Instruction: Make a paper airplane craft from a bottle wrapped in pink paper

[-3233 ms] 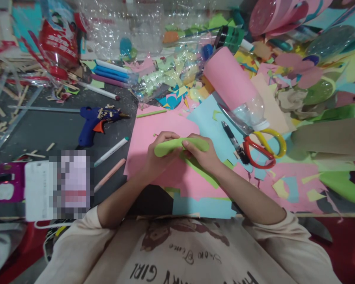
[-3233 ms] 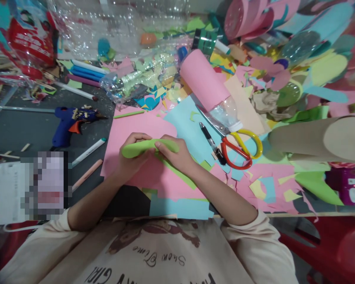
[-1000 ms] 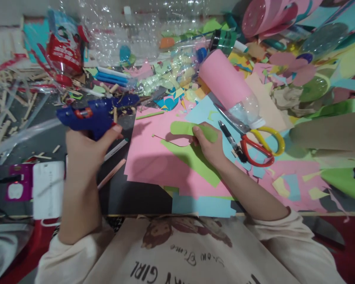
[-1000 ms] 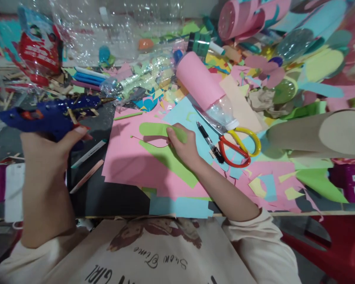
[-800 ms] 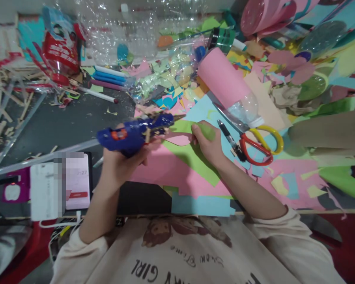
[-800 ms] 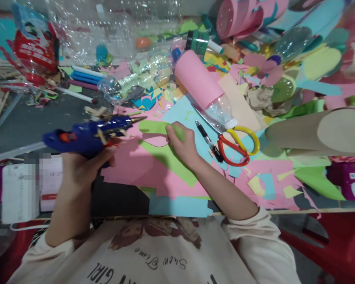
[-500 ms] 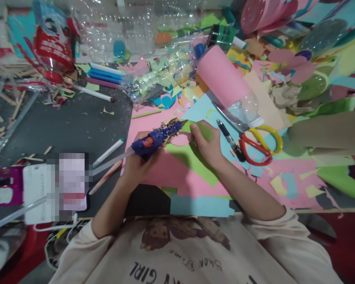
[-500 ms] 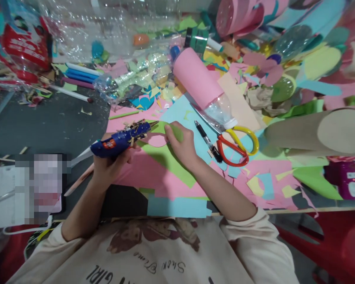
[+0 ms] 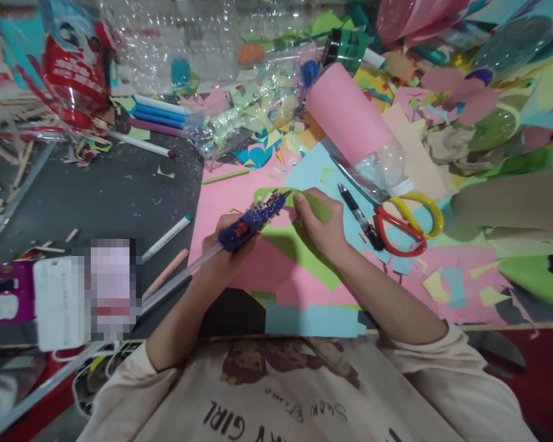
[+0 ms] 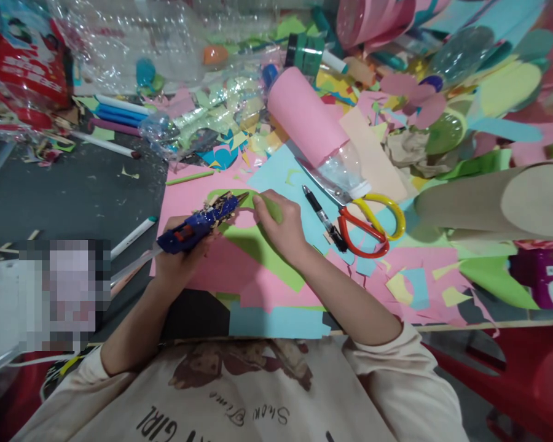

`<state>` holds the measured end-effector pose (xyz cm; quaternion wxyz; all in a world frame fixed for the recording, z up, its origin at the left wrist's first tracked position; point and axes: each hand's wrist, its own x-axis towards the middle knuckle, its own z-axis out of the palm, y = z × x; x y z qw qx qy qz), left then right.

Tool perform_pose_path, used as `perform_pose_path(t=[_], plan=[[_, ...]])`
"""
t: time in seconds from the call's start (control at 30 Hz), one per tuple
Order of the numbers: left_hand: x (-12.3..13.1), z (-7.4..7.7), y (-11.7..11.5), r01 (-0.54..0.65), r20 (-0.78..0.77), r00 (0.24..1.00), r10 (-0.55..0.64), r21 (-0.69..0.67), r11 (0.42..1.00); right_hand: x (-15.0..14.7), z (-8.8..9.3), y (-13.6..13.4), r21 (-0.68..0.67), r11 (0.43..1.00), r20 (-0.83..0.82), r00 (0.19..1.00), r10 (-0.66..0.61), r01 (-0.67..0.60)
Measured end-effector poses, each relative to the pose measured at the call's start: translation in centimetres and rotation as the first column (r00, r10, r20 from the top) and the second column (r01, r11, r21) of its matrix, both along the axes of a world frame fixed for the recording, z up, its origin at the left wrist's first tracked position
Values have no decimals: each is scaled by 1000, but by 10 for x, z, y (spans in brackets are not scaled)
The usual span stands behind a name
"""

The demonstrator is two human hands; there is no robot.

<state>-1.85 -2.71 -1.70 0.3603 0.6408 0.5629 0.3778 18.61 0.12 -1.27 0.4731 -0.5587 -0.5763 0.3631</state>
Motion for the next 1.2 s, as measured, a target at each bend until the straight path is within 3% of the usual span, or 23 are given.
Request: perform_pose_path(t=[0.5, 1.2], plan=[[6, 7, 3, 80, -156, 987, -37, 279, 957, -1, 1, 0, 12, 1000, 40, 999, 11, -11], [8, 8, 3, 88, -70, 994, -78, 151, 985, -1, 1, 0, -46, 998, -60, 997, -45, 42]])
